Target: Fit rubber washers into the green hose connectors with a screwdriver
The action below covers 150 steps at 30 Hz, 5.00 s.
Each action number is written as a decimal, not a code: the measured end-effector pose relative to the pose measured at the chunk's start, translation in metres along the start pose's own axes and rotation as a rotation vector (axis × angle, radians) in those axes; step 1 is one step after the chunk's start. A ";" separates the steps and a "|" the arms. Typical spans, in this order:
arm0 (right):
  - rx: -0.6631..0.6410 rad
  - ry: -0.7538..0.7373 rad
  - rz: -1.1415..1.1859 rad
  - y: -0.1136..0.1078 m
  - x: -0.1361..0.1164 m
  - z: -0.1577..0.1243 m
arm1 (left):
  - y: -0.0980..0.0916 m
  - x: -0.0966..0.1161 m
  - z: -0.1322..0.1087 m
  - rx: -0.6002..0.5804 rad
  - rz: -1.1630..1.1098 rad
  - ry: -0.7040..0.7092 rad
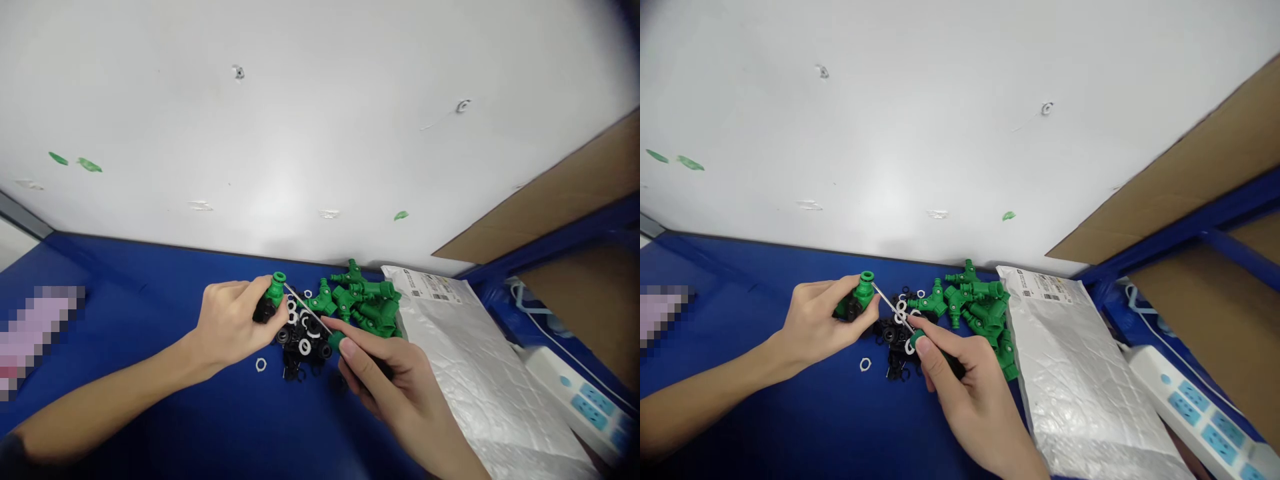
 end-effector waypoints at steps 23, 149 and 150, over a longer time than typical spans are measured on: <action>0.204 -0.209 -0.177 0.030 0.049 0.023 | 0.042 -0.009 -0.037 -0.348 0.205 -0.088; 0.127 -0.066 -0.138 0.050 0.041 0.035 | 0.052 -0.015 -0.035 -0.876 0.299 -0.411; 0.145 -0.104 -0.176 0.050 0.043 0.035 | 0.051 -0.016 -0.033 -0.878 0.288 -0.407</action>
Point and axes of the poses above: each hand's wrist, its own z-axis towards the middle knuckle, its own y-axis out of the palm, x = y × z, the point moved 3 cm from there along z, towards the middle knuckle, and after that the axes turned 4 degrees about x, right-handed, at the moved point
